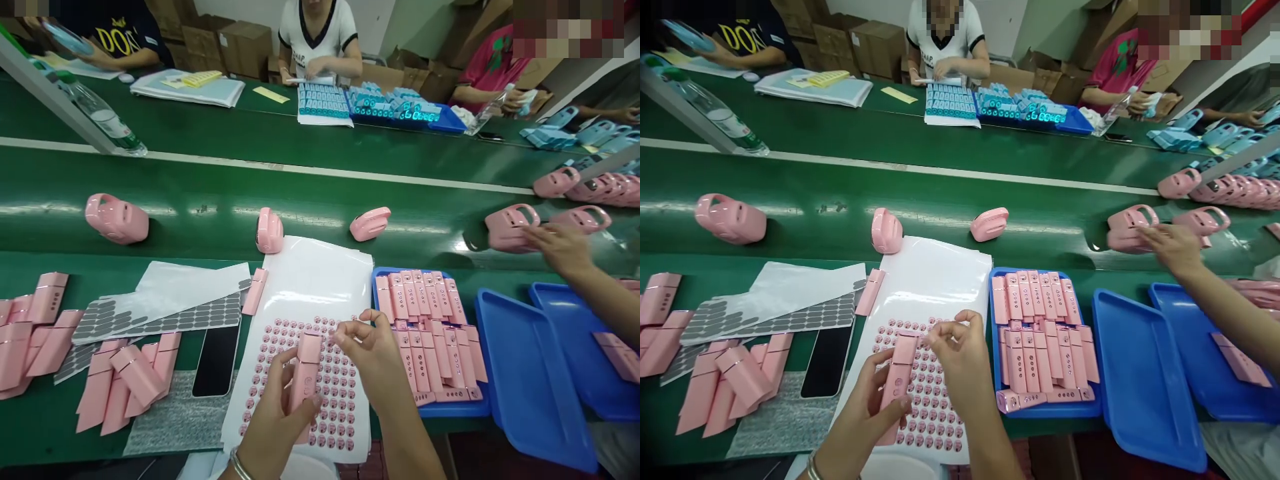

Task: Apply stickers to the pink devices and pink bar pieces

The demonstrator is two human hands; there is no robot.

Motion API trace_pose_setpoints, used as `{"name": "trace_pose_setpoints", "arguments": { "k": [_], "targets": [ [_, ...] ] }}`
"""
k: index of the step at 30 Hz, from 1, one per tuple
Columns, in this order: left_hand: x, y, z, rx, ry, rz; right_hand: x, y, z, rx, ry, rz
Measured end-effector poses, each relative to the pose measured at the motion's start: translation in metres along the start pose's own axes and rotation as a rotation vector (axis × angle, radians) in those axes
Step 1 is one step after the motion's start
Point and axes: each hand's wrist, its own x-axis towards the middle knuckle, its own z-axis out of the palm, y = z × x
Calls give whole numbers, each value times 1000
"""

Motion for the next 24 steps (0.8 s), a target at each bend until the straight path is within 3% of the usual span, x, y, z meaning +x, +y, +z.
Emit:
{"name": "trace_pose_setpoints", "arguments": {
  "k": [4, 12, 24],
  "targets": [
    [-3, -2, 3, 13, -43, -8, -20, -13, 15, -69, 18, 43],
    [-4, -2, 3, 7, -54, 19, -22, -1, 23, -38, 92, -20],
    [-5, -5, 1, -29, -52, 23, -24, -4, 27, -145, 70, -1]
  ]
}}
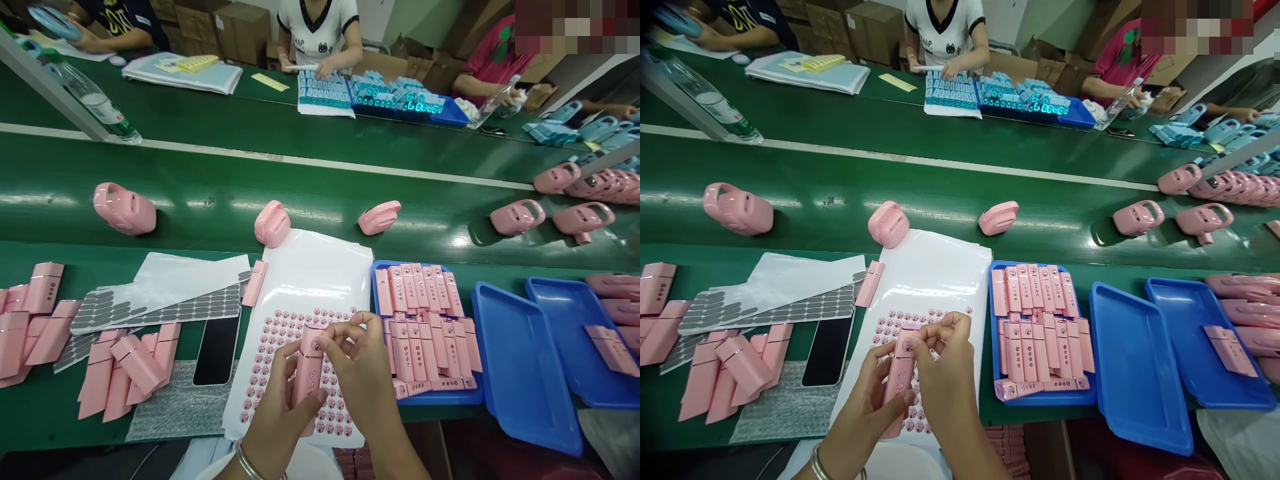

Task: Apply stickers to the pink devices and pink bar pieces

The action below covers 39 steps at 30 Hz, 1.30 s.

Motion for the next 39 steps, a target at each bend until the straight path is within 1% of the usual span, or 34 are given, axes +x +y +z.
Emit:
{"name": "trace_pose_setpoints", "arguments": {
  "k": [4, 7, 9, 11, 13, 16, 18, 21, 24, 28, 31, 33, 36, 39],
  "targets": [
    [-1, 0, 2, -15, -17, 11, -3, 0, 3, -8, 39, -17],
    [0, 0, 0, -40, -40, 14, -5, 4, 6, -36, 107, -54],
    [3, -1, -3, -47, -75, 5, -4, 8, 7, -29, 157, -90],
    [7, -2, -8, -48, -122, -13, 0, 13, 7, 37, 171, -111],
    [11, -3, -12, -56, -153, -36, 7, 21, 3, 158, 135, -93],
    [14, 0, -14, -79, -121, -35, 14, 35, -7, 285, 86, -28],
    [13, 2, -13, -87, -92, -20, 15, 46, -14, 260, 65, 23],
    [11, 5, -11, -90, -80, -9, 9, 60, -21, 168, 24, 80],
    [9, 6, -10, -91, -75, 9, 0, 70, -22, 126, 3, 85],
    [8, 7, -7, -85, -74, 24, -14, 72, -18, 107, 6, 44],
    [10, -5, -2, -20, -53, 50, -26, 69, -12, 116, 34, -57],
    [13, -22, 1, 68, -44, 127, -30, 69, -7, 94, 40, -103],
    [23, -55, 2, 244, -80, 241, -27, 77, -3, 22, 92, -69],
    [36, -76, 0, 391, -185, 266, -19, 88, -11, 66, 153, -41]
  ]
}}
